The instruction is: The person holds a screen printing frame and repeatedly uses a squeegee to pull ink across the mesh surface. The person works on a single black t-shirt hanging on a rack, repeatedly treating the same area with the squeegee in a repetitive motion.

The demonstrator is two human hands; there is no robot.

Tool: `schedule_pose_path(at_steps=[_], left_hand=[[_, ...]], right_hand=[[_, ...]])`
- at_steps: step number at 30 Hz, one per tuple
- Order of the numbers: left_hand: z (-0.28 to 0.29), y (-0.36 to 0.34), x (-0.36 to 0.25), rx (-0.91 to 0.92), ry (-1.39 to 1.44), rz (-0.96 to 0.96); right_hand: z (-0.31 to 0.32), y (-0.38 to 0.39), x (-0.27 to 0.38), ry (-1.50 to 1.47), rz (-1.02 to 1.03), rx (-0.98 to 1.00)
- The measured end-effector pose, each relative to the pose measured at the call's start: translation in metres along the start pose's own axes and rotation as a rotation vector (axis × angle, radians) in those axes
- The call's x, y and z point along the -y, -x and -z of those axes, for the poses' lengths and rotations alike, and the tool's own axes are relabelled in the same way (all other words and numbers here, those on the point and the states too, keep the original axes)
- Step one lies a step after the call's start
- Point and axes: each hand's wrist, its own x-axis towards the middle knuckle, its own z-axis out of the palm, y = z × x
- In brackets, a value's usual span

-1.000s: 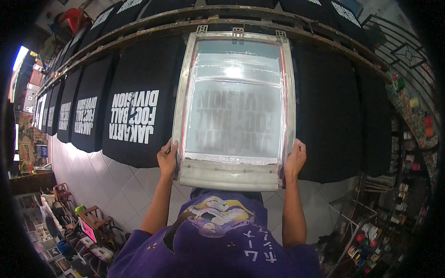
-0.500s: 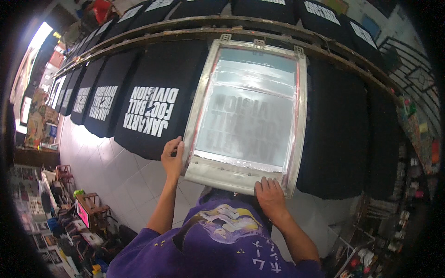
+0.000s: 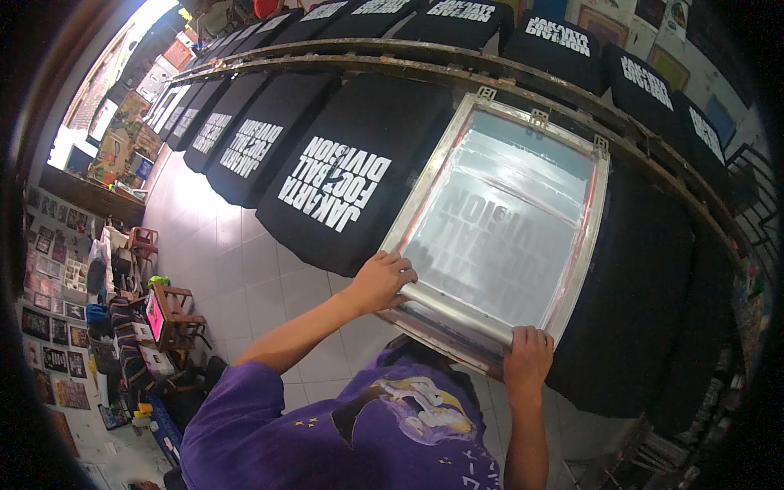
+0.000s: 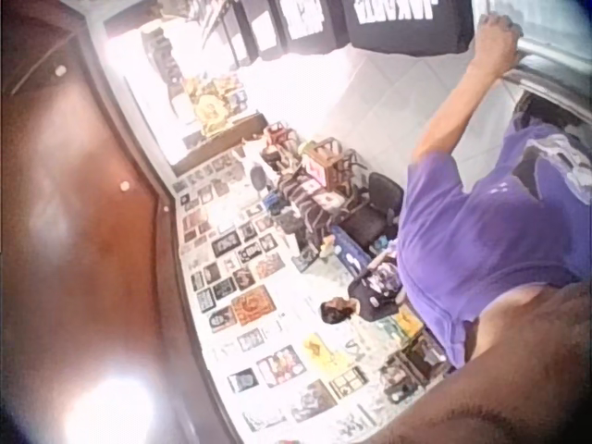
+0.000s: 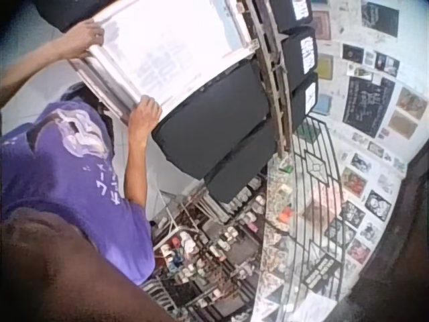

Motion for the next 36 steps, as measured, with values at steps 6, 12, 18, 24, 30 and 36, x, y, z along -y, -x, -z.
schedule_pose_path(at_steps=[6,12,18,24,30,36], left_hand=[[0.005,-0.006,0.007,0.026,0.048,-0.118],[-0.015,0.001,0.006,-0.031,0.107,-0.061],[-0.027,0.024,-0.002,-0.082,0.145,-0.019],[-0.029,0.021,-0.001,-0.081,0.129,-0.012],[0.016,-0.016,0.013,0.05,0.165,-0.041],[0.022,-0.132,0.059,-0.211,0.149,-0.012]], right_hand=[[-0.007,-0.002,-0.011,0.009,-0.01,-0.04],[-0.015,0.008,0.004,0.029,-0.036,-0.161],[-0.033,0.026,0.009,0.052,-0.063,-0.22],[-0.036,0.028,0.002,0.015,-0.052,-0.236],[-0.009,-0.009,-0.006,-0.015,-0.018,-0.206],[-0.001,-0.124,-0.071,0.097,0.014,-0.287]])
